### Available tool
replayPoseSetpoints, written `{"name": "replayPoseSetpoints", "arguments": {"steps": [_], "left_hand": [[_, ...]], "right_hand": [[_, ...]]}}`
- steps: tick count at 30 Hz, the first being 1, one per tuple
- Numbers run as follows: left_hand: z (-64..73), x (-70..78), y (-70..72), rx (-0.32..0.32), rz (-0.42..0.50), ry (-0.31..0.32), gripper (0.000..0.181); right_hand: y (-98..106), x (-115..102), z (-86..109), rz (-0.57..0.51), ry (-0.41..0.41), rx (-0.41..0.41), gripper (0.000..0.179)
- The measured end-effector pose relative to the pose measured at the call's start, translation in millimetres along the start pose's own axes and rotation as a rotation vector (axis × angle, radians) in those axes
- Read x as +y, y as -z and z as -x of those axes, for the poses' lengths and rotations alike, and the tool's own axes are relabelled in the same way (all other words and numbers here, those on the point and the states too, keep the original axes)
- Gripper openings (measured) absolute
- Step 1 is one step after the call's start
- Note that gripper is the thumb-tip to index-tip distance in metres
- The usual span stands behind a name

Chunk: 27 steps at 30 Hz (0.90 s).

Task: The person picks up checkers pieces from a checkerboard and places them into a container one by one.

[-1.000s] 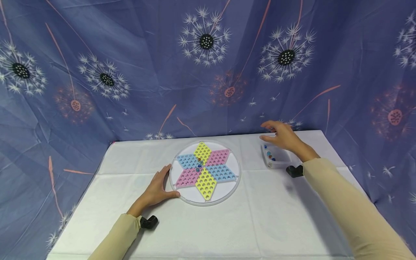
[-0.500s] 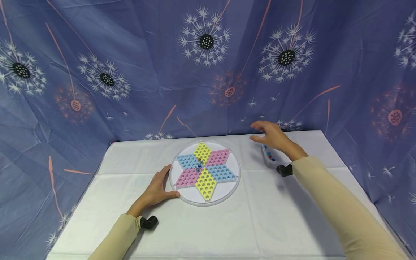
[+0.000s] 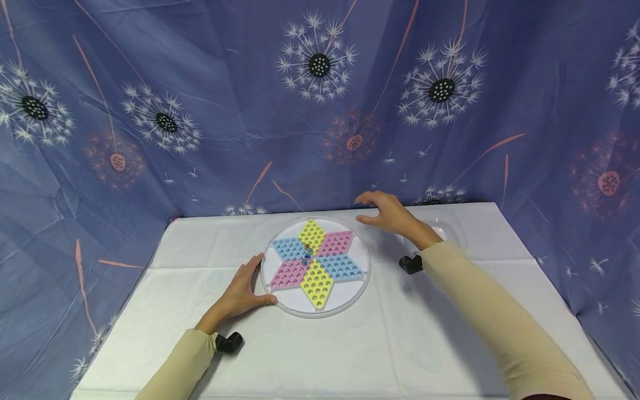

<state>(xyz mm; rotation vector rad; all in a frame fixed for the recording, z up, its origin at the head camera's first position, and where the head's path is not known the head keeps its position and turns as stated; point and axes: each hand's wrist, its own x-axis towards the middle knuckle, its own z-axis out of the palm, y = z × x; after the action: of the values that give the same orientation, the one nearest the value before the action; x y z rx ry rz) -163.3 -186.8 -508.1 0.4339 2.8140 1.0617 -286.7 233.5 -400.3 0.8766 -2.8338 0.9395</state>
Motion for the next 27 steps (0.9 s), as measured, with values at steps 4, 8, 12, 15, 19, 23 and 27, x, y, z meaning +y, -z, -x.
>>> {"name": "replayPoseSetpoints", "arguments": {"steps": [4, 8, 12, 15, 19, 23, 27], "left_hand": [[0.4, 0.1, 0.5, 0.001, 0.006, 0.003, 0.126], [0.9, 1.1, 1.0, -0.002, 0.001, 0.009, 0.126], [1.2, 1.7, 0.7, -0.003, -0.006, 0.007, 0.126], [1.1, 1.7, 0.5, -0.003, -0.004, 0.006, 0.126], [0.6, 1.1, 0.9, -0.004, -0.003, 0.002, 0.126], [0.3, 0.9, 1.7, -0.001, 0.004, -0.001, 0.126], [-0.1, 0.6, 2.2, -0.003, 0.006, -0.006, 0.126]], "right_hand": [[-13.3, -10.7, -8.8, -0.024, 0.032, -0.018, 0.051], [-27.1, -17.5, -17.1, -0.037, 0.070, -0.034, 0.050], [-39.2, -24.0, -23.2, -0.055, 0.096, -0.048, 0.047], [-47.4, -28.3, -26.9, -0.071, 0.106, -0.056, 0.046], [-57.4, -33.6, -31.1, -0.090, 0.110, -0.072, 0.045], [-66.6, -37.3, -34.5, -0.099, 0.122, -0.080, 0.043], [-77.2, -38.9, -37.2, -0.119, 0.130, -0.079, 0.043]]}}
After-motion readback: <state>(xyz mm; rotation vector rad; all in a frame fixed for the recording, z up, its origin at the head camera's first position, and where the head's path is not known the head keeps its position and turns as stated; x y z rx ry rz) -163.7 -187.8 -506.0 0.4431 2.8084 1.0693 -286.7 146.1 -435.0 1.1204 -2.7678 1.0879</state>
